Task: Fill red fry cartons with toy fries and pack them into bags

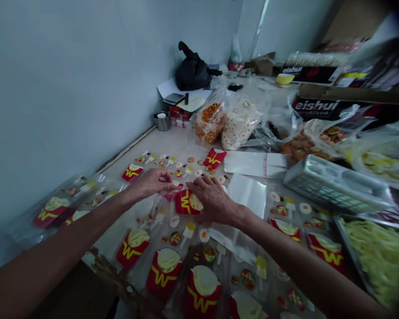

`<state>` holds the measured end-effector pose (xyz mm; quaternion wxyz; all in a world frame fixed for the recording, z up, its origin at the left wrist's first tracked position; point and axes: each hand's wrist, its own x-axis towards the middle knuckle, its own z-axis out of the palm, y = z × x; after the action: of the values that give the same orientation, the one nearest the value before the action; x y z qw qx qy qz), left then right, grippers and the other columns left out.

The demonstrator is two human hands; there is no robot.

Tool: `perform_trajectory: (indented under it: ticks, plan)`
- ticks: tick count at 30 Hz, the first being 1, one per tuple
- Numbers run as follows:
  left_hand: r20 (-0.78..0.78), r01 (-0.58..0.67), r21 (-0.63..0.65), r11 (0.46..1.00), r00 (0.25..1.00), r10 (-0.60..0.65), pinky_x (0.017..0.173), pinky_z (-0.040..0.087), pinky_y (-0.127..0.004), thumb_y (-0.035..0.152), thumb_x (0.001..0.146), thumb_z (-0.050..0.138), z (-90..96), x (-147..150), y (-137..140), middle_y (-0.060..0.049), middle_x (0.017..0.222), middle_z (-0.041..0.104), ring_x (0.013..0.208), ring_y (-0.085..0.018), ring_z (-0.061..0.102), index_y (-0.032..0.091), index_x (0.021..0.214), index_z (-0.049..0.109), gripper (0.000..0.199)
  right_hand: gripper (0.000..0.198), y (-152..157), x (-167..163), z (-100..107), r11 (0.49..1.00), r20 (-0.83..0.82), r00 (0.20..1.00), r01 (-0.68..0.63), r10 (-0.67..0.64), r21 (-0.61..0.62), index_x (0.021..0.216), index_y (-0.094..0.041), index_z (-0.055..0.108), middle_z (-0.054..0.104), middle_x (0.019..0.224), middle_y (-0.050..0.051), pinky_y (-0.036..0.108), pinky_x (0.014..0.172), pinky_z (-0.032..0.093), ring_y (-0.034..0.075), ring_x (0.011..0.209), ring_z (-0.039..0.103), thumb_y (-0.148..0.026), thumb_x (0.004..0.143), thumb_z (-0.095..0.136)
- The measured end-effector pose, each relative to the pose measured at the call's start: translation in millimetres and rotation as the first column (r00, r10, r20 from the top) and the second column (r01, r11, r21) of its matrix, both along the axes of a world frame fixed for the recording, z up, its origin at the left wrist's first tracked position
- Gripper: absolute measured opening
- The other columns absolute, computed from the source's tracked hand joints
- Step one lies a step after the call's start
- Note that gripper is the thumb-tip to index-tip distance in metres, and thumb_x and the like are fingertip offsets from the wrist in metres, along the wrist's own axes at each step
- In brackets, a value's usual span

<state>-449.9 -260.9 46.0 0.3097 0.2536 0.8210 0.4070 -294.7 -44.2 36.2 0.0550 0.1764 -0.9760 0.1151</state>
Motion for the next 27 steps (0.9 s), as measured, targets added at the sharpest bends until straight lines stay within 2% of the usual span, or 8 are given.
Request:
perform_trajectory:
  ticks: [6, 9, 11, 14, 17, 21, 24, 27]
  plan:
    - [0.166, 0.3, 0.052, 0.953, 0.938, -0.304, 0.08, 0.055, -0.032, 0.041, 0.07, 0.081, 20.0, -7, 30, -0.007, 0.102, 0.078, 0.094, -0.023, 0.072, 0.02, 0.116, 0.068, 0.053, 0.101, -17, 7, 20, 0.995, -0.059, 0.998, 0.036, -0.03, 0.09, 0.143, -0.012, 0.048, 0.058, 0.123, 0.015, 0.047, 0.098, 0.038, 0.032, 0.111, 0.047, -0.056, 0.061, 0.086]
    - [-0.063, 0.412, 0.009, 0.911, 0.909, -0.411, 0.083, 0.055, -0.033, 0.033, 0.075, 0.072, 35.7, -6, 47, -0.004, 0.103, 0.078, 0.098, -0.025, 0.072, 0.023, 0.129, 0.066, 0.054, 0.102, -31, 6, 22, 0.986, -0.095, 0.985, 0.151, -0.144, 0.073, 0.142, -0.011, 0.047, 0.058, 0.124, 0.015, 0.048, 0.097, 0.039, 0.033, 0.112, 0.046, -0.059, 0.06, 0.084]
    - [-0.407, 0.307, -0.042, 0.951, 0.864, -0.297, 0.093, 0.053, -0.036, 0.029, 0.076, 0.068, 38.5, -4, 51, -0.005, 0.109, 0.078, 0.105, -0.026, 0.071, 0.023, 0.122, 0.071, 0.046, 0.098, -38, -3, 16, 0.956, -0.083, 0.954, 0.291, -0.287, 0.046, 0.137, -0.01, 0.051, 0.058, 0.122, 0.016, 0.049, 0.095, 0.041, 0.034, 0.111, 0.047, -0.062, 0.06, 0.083]
    - [-0.763, 0.038, -0.02, 0.999, 0.645, -0.04, 0.105, 0.048, -0.043, 0.028, 0.082, 0.064, 20.5, 1, 41, -0.01, 0.116, 0.075, 0.113, -0.028, 0.067, 0.021, 0.111, 0.075, 0.032, 0.084, -43, -22, 0, 0.892, 0.008, 0.892, 0.451, -0.451, 0.016, 0.127, -0.011, 0.057, 0.058, 0.12, 0.017, 0.049, 0.093, 0.043, 0.035, 0.111, 0.05, -0.067, 0.067, 0.076]
    - [-0.81, -0.021, -0.051, 0.998, 0.585, -0.029, 0.104, 0.049, -0.043, 0.026, 0.086, 0.058, -16.1, 10, 21, -0.011, 0.113, 0.075, 0.108, -0.027, 0.067, 0.019, 0.112, 0.075, 0.031, 0.093, -41, -34, -16, 0.869, 0.072, 0.866, 0.495, -0.495, 0.018, 0.141, -0.009, 0.048, 0.056, 0.13, 0.021, 0.05, 0.098, 0.04, 0.036, 0.121, 0.048, -0.069, 0.074, 0.07]
    - [-0.798, 0.001, -0.057, 0.998, 0.601, -0.046, 0.106, 0.049, -0.04, 0.029, 0.082, 0.062, -48.4, 23, 3, -0.012, 0.126, 0.068, 0.117, -0.026, 0.062, 0.018, 0.128, 0.067, 0.048, 0.122, -25, -14, -21, 0.876, 0.084, 0.873, 0.474, -0.481, 0.091, 0.15, -0.007, 0.036, 0.051, 0.139, 0.026, 0.054, 0.104, 0.035, 0.04, 0.128, 0.044, -0.066, 0.056, 0.086]
    - [-0.826, 0.034, -0.066, 0.997, 0.559, -0.074, 0.11, 0.045, -0.043, 0.034, 0.079, 0.066, -48.9, 27, 8, -0.015, 0.131, 0.063, 0.122, -0.03, 0.057, 0.015, 0.135, 0.061, 0.06, 0.1, -11, 10, -17, 0.852, 0.154, 0.839, 0.508, -0.522, 0.125, 0.14, -0.01, 0.048, 0.057, 0.131, 0.022, 0.051, 0.094, 0.043, 0.04, 0.12, 0.05, -0.059, 0.061, 0.086]
    - [-0.815, 0.023, -0.132, 0.991, 0.566, -0.122, 0.11, 0.044, -0.044, 0.031, 0.08, 0.064, -43.4, 27, 22, -0.015, 0.129, 0.063, 0.121, -0.031, 0.056, 0.015, 0.132, 0.063, 0.055, 0.082, -7, 22, -17, 0.831, 0.173, 0.813, 0.546, -0.557, 0.108, 0.133, -0.013, 0.053, 0.059, 0.127, 0.019, 0.046, 0.088, 0.045, 0.038, 0.116, 0.053, -0.054, 0.067, 0.082]
